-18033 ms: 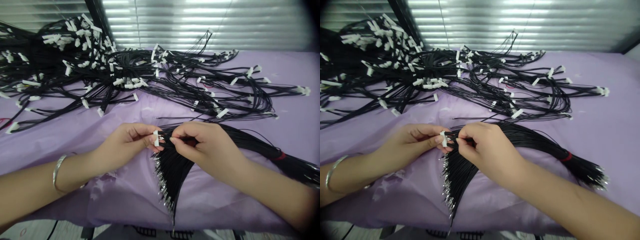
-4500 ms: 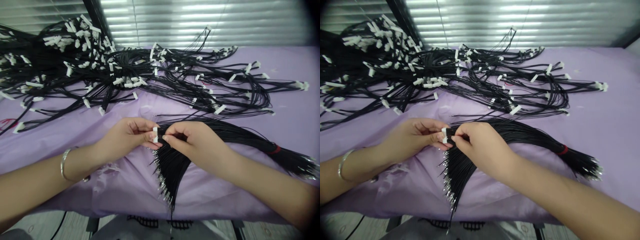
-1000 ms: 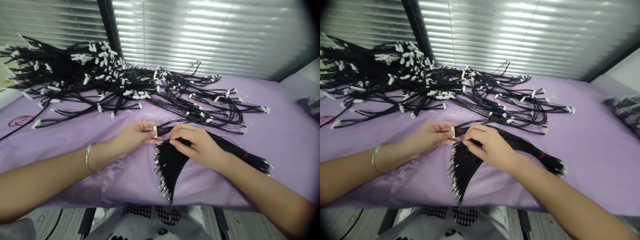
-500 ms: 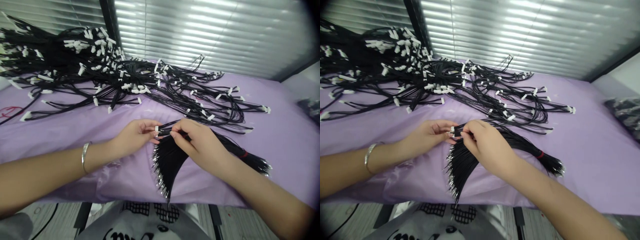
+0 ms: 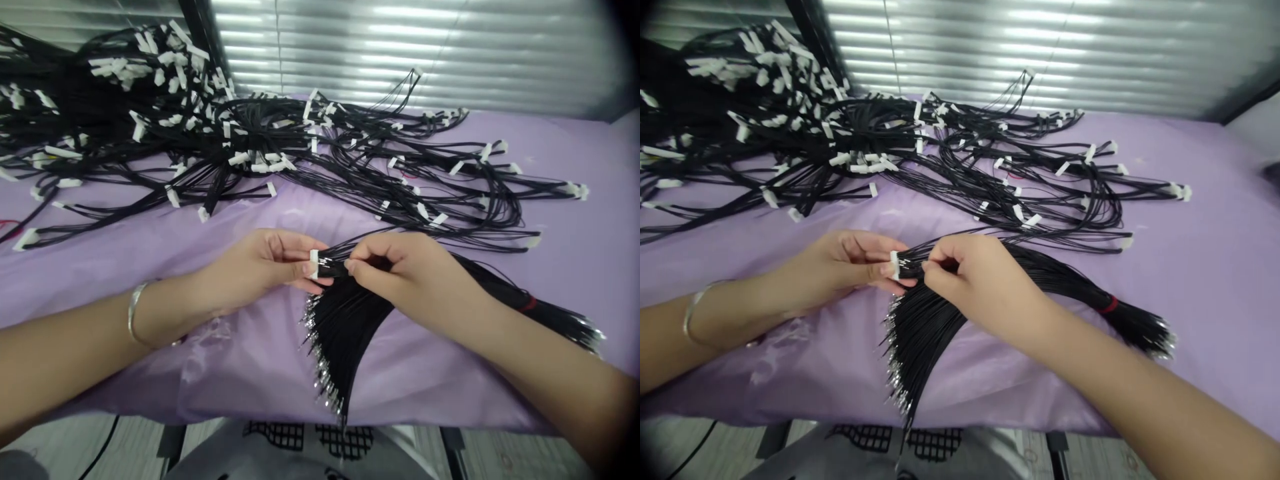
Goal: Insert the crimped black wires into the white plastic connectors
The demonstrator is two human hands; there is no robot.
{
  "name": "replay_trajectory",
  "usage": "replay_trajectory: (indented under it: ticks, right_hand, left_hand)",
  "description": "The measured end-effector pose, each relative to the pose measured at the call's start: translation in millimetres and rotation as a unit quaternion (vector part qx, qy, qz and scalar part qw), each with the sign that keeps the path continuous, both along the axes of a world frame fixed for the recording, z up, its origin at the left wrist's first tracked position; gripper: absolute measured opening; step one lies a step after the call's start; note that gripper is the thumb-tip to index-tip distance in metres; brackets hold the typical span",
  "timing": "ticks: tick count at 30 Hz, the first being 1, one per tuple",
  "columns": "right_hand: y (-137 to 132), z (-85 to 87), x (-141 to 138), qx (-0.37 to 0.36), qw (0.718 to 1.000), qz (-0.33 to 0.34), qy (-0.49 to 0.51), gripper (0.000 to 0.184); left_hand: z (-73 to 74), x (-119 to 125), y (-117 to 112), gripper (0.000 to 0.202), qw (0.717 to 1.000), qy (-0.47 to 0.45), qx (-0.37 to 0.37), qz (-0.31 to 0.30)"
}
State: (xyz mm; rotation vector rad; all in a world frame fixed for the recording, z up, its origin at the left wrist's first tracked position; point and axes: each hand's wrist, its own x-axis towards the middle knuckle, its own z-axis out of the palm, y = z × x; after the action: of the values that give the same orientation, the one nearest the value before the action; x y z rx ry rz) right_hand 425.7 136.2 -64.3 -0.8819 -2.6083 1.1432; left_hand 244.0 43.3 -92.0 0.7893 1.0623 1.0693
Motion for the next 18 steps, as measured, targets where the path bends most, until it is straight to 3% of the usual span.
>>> replay_trajectory:
  ticks: [9, 18]
  right_hand:
    - [-2.2, -3.9, -0.5, 0.063, 0.998, -0.002, 0.027, 0.018]
    - [-3.4, -6.2, -0.4, 0.077, 0.996, 0.006, 0.045, 0.018]
  left_hand:
    - [2.5, 3.2, 0.2, 0.019, 0.999, 0.050, -0.009, 0.017]
    - [3.0, 2.6, 0.4, 0.020, 0.999, 0.042, -0.007, 0.013]
